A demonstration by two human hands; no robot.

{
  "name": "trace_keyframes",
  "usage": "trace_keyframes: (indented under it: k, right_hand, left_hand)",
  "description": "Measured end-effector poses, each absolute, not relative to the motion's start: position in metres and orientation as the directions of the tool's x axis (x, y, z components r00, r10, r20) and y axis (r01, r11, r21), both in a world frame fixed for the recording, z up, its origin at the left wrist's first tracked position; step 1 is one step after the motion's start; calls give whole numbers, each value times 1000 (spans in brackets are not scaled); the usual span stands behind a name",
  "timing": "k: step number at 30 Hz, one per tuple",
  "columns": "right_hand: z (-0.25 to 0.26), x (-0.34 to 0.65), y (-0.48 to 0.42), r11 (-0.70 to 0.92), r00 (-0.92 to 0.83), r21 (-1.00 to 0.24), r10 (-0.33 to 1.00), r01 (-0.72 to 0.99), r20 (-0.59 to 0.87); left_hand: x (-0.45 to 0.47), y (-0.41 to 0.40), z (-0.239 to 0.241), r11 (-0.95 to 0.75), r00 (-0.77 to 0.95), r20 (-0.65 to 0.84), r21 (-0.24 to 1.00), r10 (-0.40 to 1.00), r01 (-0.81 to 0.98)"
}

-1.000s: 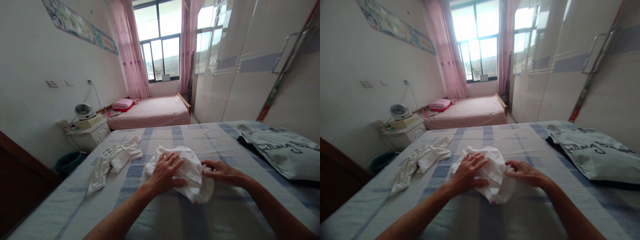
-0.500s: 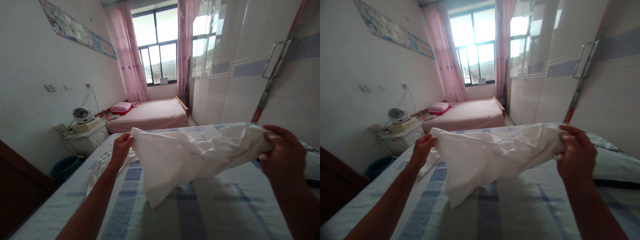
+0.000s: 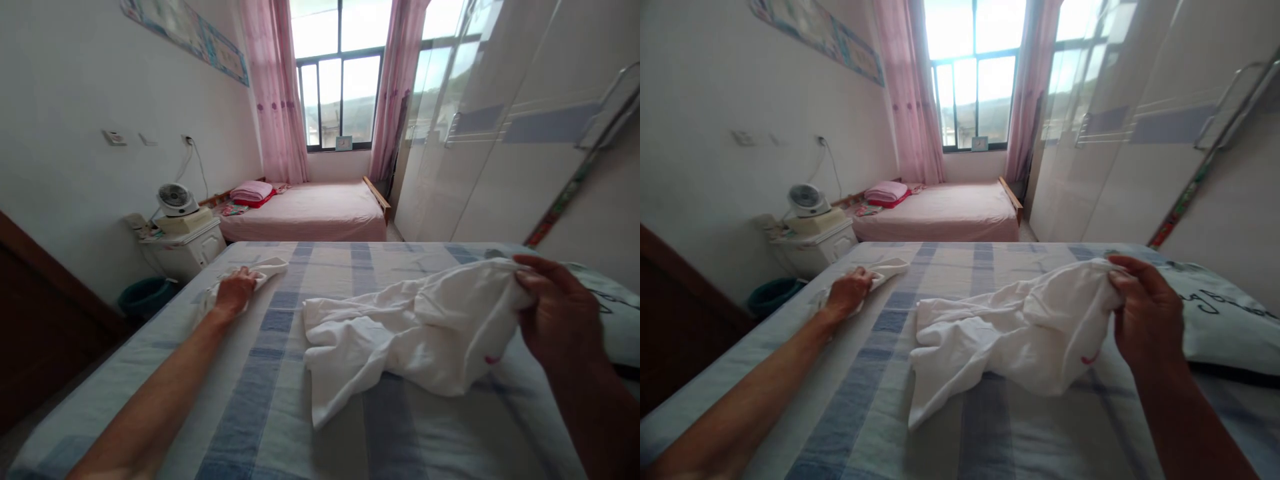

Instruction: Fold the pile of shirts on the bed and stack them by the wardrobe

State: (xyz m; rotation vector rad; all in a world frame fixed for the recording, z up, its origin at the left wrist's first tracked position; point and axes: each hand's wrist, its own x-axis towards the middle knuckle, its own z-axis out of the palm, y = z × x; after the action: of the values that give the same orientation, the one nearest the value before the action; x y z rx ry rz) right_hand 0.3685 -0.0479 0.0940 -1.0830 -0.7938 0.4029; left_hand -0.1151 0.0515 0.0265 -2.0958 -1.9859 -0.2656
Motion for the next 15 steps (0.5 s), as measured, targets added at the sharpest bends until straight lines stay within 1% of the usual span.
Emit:
trace_keyframes:
  k: [2,4,6,8,10,12,13,15]
  right_hand:
    - [95,366,-48,437,662,-900,672,8,332]
    - [96,364,-49,441,632,-896,709,-53,312]
    - [97,361,-49,432,587,-898,749,-84,306]
    - [98,359,-50,426,548,-898,779,-108,304]
    - [101,360,-52,448,526,-888,782,-103,334]
    - [107,362,-56,487,536,-870,755,-73,377]
    - [112,365,-59,507,552,-861,732,-50,399]
    - [123,375,-67,542,600,-840,671,4,436]
  left_hand:
    - [-120,53,35,9,14,324,-71,946,997]
    - [-113,52,41,18,13,359,-83,933,996]
    - [-91,46,42,-36,68,384,-89,921,995]
    - [-59,36,37,-169,191,359,-91,914,981]
    - [-25,24,26,-382,373,280,-24,884,924]
    - [2,16,13,-540,507,230,115,831,834]
    - [12,14,8,-568,528,226,174,818,805]
    - [23,15,1,-537,485,245,241,839,808]
